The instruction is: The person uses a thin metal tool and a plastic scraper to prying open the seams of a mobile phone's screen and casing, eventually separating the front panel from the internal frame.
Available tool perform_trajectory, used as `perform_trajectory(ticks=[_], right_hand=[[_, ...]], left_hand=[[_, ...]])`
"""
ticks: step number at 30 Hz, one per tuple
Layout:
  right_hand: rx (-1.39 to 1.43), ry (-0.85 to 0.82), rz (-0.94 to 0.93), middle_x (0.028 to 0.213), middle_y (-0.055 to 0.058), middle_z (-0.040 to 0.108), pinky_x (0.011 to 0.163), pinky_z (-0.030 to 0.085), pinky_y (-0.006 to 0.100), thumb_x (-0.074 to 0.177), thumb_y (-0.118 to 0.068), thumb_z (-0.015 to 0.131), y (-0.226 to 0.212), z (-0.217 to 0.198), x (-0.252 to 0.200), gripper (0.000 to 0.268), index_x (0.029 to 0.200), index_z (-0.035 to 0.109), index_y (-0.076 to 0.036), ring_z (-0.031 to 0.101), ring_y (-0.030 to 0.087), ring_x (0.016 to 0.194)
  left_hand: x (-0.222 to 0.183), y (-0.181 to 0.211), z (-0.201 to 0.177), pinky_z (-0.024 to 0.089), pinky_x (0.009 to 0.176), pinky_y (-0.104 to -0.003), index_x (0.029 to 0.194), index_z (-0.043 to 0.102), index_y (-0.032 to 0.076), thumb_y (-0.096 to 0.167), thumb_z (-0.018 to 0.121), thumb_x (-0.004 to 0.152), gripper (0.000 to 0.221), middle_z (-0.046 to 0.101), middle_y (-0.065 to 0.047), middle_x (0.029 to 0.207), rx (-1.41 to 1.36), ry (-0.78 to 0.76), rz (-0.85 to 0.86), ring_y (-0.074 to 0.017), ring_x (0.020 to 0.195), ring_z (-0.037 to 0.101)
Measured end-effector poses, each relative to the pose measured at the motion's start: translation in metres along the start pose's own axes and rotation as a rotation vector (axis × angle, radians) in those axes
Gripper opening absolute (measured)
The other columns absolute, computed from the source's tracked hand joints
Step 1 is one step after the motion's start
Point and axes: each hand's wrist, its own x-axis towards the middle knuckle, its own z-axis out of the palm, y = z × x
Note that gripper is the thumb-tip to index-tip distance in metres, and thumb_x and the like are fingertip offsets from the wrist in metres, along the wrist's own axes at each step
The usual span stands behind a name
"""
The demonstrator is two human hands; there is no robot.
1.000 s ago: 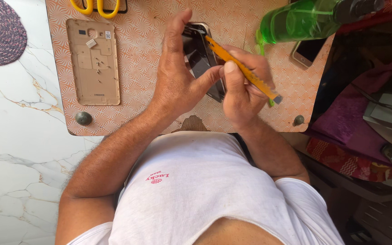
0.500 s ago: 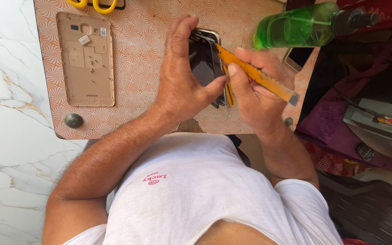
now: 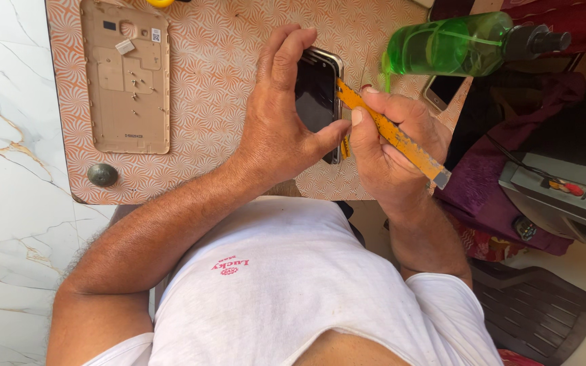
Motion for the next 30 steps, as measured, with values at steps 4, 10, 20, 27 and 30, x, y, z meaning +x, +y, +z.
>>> perform_trajectory(ticks=[4, 10, 20, 27, 30], right_hand=[[-0.061, -0.051, -0.055, 0.097, 0.016, 0.073, 0.065, 0.06, 0.025, 0.104, 0.005, 0.072, -0.005, -0.005, 0.005, 0.017, 0.118, 0.063, 0.005, 0.075, 0.017, 0.075], [-0.081, -0.102, -0.05, 0.1, 0.017, 0.073, 0.07, 0.063, 0.027, 0.104, 0.006, 0.072, -0.015, -0.012, 0.01, 0.017, 0.118, 0.062, 0.004, 0.077, 0.02, 0.081], [-0.124, -0.166, -0.047, 0.102, 0.017, 0.073, 0.073, 0.064, 0.028, 0.106, 0.006, 0.071, -0.029, -0.018, 0.013, 0.018, 0.121, 0.062, 0.004, 0.079, 0.022, 0.087], [-0.124, -0.182, 0.002, 0.099, 0.016, 0.074, 0.072, 0.063, 0.026, 0.107, 0.006, 0.069, -0.035, -0.018, 0.017, 0.016, 0.121, 0.062, 0.003, 0.078, 0.02, 0.085], [-0.121, -0.17, 0.029, 0.098, 0.016, 0.075, 0.072, 0.063, 0.026, 0.107, 0.005, 0.07, -0.032, -0.018, 0.013, 0.015, 0.121, 0.064, 0.003, 0.078, 0.019, 0.083]], left_hand=[[0.0, 0.0, 0.0, 0.05, 0.123, -0.042, 0.152, 0.033, 0.01, 0.018, 0.101, 0.075, 0.103, 0.035, -0.019, 0.156, -0.014, -0.013, -0.009, -0.0373, 0.146, 0.051], [-0.001, 0.0, 0.0, 0.053, 0.122, -0.041, 0.151, 0.032, 0.011, 0.017, 0.1, 0.077, 0.101, 0.035, -0.018, 0.154, -0.048, -0.02, 0.015, -0.035, 0.141, 0.052], [-0.002, 0.001, 0.0, 0.056, 0.12, -0.04, 0.15, 0.033, 0.011, 0.016, 0.098, 0.079, 0.097, 0.035, -0.019, 0.154, -0.067, -0.028, 0.023, -0.0327, 0.14, 0.054], [-0.003, -0.001, 0.001, 0.055, 0.12, -0.042, 0.15, 0.032, 0.011, 0.018, 0.098, 0.08, 0.096, 0.036, -0.019, 0.153, -0.052, -0.003, 0.046, -0.0337, 0.139, 0.054], [-0.003, -0.001, 0.002, 0.056, 0.118, -0.042, 0.151, 0.032, 0.012, 0.02, 0.099, 0.08, 0.097, 0.035, -0.019, 0.155, -0.048, -0.009, 0.044, -0.034, 0.14, 0.055]])
